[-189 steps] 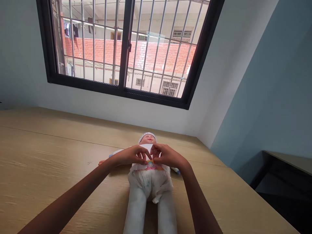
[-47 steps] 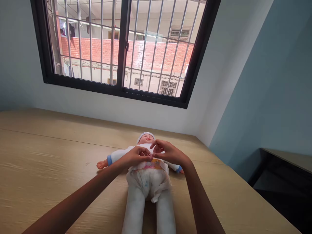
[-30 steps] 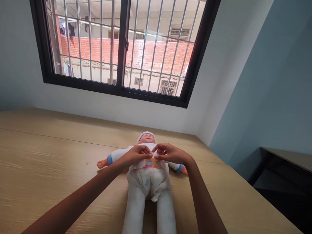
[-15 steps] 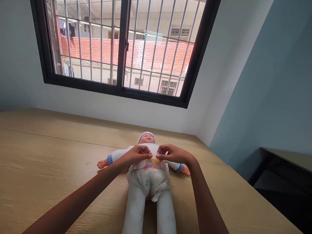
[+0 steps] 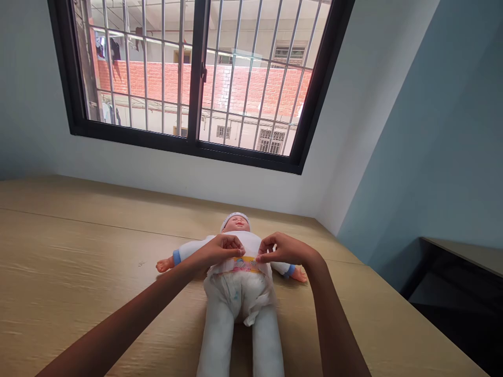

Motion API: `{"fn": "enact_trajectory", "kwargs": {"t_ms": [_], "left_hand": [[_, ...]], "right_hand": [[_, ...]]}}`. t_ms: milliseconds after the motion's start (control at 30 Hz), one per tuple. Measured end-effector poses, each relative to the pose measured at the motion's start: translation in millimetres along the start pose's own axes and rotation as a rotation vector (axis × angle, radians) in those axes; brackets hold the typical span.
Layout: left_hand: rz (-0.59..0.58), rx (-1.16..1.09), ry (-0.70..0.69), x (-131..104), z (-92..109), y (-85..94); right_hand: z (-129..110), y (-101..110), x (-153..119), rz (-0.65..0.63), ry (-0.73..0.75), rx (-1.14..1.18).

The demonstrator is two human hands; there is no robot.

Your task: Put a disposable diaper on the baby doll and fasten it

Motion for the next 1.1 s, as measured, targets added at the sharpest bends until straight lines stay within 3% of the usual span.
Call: {"fn": "enact_trajectory", "kwargs": {"t_ms": [400,767,1100], "left_hand": [[-0.011,-0.042,0.043,-2.7,0.5,-1.1],[0.014,-0.044,0.026,-1.4,-1.2,-2.4],[0.022,-0.101,0.059,2.8,-13.3,1.1]], "right_hand": [[-9.9,6.0,-0.6,0.086,0.082,0.12],[1.4,7.1,2.9,0.122,0.005,-0.024],[21.9,4.4,-5.4,-0.002,-0.013,0.053]]}}
Point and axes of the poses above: each hand's wrist, its own x-axis towards the middle knuckle, its own y-axis out of the back of the hand, z = x × y, the point moved 7 cm from there along x, towards the middle knuckle, and after that the axes turned 3 degrees about -x, right-handed, at the moved point
